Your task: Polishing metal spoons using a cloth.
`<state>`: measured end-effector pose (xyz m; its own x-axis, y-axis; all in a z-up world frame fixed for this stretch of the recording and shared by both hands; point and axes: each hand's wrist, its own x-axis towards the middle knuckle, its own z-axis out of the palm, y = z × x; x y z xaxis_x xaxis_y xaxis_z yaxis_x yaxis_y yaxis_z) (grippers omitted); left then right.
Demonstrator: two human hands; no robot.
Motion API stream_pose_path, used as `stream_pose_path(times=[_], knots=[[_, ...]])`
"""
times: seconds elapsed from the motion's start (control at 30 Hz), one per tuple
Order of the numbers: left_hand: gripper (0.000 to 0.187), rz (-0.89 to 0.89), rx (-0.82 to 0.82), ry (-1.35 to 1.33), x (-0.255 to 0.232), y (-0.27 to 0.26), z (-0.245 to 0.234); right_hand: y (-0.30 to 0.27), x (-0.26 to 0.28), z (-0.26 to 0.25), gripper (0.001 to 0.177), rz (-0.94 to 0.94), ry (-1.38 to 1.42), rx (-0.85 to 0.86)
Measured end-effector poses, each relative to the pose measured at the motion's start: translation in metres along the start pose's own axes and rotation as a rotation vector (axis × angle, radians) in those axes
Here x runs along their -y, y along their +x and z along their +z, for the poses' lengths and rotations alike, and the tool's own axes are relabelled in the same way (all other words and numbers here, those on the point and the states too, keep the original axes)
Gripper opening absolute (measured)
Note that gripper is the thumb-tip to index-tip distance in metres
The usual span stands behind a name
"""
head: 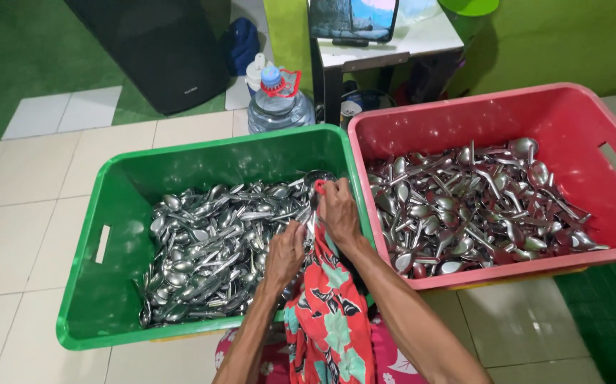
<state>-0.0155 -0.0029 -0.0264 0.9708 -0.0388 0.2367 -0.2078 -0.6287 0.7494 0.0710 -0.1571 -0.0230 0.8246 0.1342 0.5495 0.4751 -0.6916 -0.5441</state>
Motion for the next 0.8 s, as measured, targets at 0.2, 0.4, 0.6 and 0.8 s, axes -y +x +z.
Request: stream_pose_path(times=[0.2, 0.4, 0.6, 0.8], knots=[[0.028, -0.026, -0.026, 0.042, 0.017, 0.004, 0.008, -0.003, 0.018, 0.001, 0.014, -0.121, 0.024, 0.07], [0.035, -0.114, -0.042, -0.026, 0.005, 0.009, 0.0, 0.009, -0.004, 0.004, 0.012, 0.089, 0.048, -0.114], [0.03, -0.326, -0.286, -0.308, -0.015, 0.008, -0.022, 0.013, 0.029, -0.036, 0.021, 0.554, 0.322, -0.104], [0.033, -0.298, -0.351, -0.29, -0.003, 0.005, -0.019, 0.008, 0.018, -0.032, 0.018, 0.361, 0.001, 0.004]])
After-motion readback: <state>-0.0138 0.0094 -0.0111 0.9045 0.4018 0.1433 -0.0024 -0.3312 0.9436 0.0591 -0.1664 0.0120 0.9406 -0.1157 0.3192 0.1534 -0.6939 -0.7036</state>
